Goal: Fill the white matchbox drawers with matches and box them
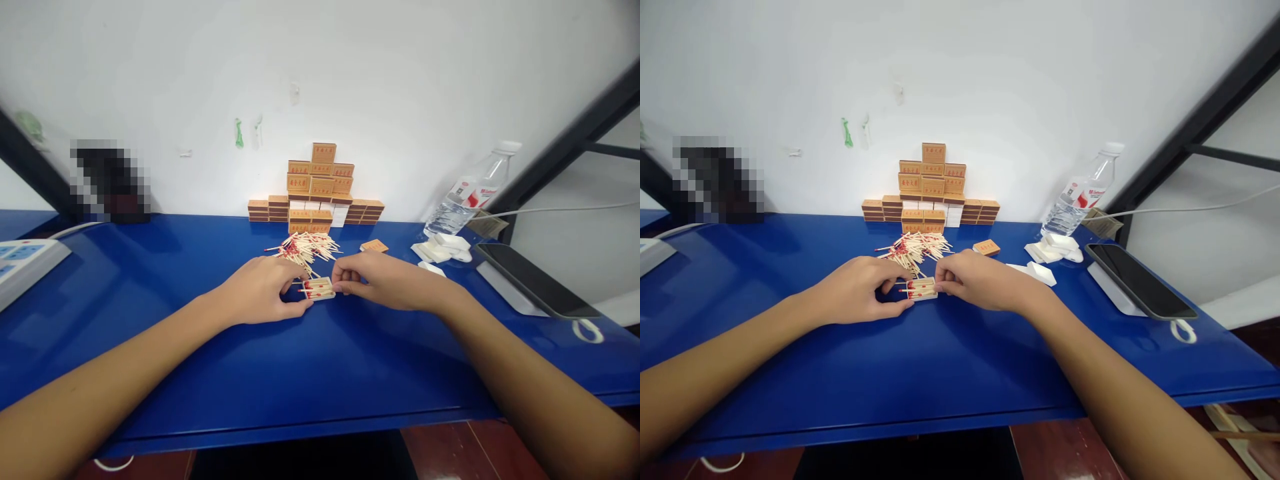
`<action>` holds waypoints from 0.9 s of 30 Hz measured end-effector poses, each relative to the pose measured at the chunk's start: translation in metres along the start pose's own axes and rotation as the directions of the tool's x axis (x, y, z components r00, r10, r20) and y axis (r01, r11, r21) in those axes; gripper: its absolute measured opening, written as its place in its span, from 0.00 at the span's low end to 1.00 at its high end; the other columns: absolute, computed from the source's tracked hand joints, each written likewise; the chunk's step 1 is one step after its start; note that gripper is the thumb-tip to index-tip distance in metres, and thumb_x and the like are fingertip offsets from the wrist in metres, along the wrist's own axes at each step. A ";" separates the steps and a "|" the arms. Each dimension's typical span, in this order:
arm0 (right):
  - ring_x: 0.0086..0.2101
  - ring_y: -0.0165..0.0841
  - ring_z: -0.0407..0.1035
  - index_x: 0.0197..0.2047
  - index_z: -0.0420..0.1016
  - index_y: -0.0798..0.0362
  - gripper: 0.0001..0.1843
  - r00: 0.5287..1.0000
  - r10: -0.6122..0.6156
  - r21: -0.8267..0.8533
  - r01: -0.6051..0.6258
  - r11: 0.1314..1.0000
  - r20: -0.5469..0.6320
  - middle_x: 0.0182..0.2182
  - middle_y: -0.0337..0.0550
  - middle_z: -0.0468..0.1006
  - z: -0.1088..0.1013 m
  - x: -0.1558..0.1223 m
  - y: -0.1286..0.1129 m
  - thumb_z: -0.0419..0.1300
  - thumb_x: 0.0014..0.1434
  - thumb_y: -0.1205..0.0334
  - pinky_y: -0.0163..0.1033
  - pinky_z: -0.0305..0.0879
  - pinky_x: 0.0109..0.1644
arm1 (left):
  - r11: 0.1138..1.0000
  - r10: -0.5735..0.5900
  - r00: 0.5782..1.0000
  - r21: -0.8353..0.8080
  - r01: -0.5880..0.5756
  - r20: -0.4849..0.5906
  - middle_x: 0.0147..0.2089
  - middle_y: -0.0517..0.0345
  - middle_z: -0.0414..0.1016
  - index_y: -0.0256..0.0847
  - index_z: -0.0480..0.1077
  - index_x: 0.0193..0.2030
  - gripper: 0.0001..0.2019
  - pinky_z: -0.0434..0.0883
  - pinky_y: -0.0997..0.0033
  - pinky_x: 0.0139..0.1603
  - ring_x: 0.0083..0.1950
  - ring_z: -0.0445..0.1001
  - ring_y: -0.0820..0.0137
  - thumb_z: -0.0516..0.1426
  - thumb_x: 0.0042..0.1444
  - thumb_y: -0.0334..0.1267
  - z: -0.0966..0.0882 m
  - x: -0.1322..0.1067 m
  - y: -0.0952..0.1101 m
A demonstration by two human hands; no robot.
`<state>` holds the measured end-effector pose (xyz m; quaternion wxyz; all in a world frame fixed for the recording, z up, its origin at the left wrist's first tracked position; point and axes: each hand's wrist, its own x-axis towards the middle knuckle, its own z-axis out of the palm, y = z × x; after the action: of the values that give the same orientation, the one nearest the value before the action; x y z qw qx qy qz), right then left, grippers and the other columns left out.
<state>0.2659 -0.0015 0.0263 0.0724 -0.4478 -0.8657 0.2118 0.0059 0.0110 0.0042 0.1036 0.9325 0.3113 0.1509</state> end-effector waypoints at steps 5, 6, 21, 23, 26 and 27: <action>0.31 0.32 0.67 0.36 0.76 0.50 0.10 0.999 -0.016 -0.007 0.015 1.000 -0.043 0.31 0.40 0.79 0.000 0.000 -0.002 0.58 0.70 0.59 0.39 0.57 0.36 | 1.000 -0.008 1.000 -0.007 0.008 -0.002 0.28 0.61 0.73 0.40 0.79 0.42 0.13 0.60 0.68 0.30 0.27 0.68 0.71 0.61 0.61 0.47 0.001 0.000 0.000; 0.31 0.32 0.67 0.36 0.75 0.50 0.10 0.997 -0.033 -0.013 0.032 0.999 -0.067 0.31 0.40 0.79 0.001 0.001 -0.003 0.58 0.70 0.59 0.39 0.57 0.36 | 1.000 -0.010 1.000 -0.005 0.010 -0.004 0.28 0.61 0.73 0.40 0.79 0.42 0.13 0.60 0.68 0.30 0.27 0.68 0.71 0.61 0.61 0.48 0.001 0.000 0.000; 0.36 0.35 0.68 0.39 0.75 0.50 0.04 0.997 -0.060 -0.026 0.059 0.998 -0.045 0.37 0.42 0.78 -0.003 0.000 -0.002 0.62 0.66 0.60 0.39 0.59 0.39 | 1.000 -0.009 1.000 -0.003 0.009 -0.001 0.28 0.61 0.73 0.39 0.78 0.40 0.13 0.59 0.69 0.29 0.27 0.67 0.72 0.61 0.61 0.47 0.001 0.001 0.000; 0.37 0.35 0.69 0.40 0.75 0.51 0.04 0.998 -0.058 -0.006 0.058 0.998 -0.028 0.39 0.44 0.78 -0.002 0.000 0.000 0.61 0.67 0.62 0.39 0.60 0.41 | 1.000 -0.007 1.000 -0.001 0.007 0.002 0.28 0.61 0.73 0.39 0.79 0.42 0.13 0.60 0.68 0.30 0.27 0.67 0.72 0.61 0.61 0.47 0.001 0.001 0.000; 0.37 0.35 0.68 0.39 0.75 0.51 0.06 0.996 -0.084 0.003 0.084 0.996 -0.025 0.38 0.44 0.78 -0.001 0.000 0.001 0.59 0.69 0.60 0.40 0.60 0.42 | 1.000 0.002 1.000 0.008 -0.002 -0.009 0.28 0.62 0.73 0.39 0.78 0.41 0.12 0.59 0.69 0.30 0.27 0.67 0.72 0.62 0.60 0.46 0.001 0.001 0.000; 0.37 0.35 0.68 0.39 0.75 0.51 0.07 0.995 -0.091 0.001 0.091 0.996 -0.028 0.38 0.44 0.78 -0.001 0.001 0.001 0.59 0.69 0.60 0.40 0.60 0.42 | 1.000 0.004 1.000 0.009 -0.004 -0.012 0.28 0.62 0.73 0.39 0.78 0.40 0.12 0.60 0.69 0.30 0.27 0.67 0.72 0.62 0.60 0.46 0.001 0.001 0.000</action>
<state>0.2663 -0.0005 0.0268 0.0945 -0.4108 -0.8837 0.2032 0.0067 0.0111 0.0036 0.0973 0.9327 0.3108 0.1550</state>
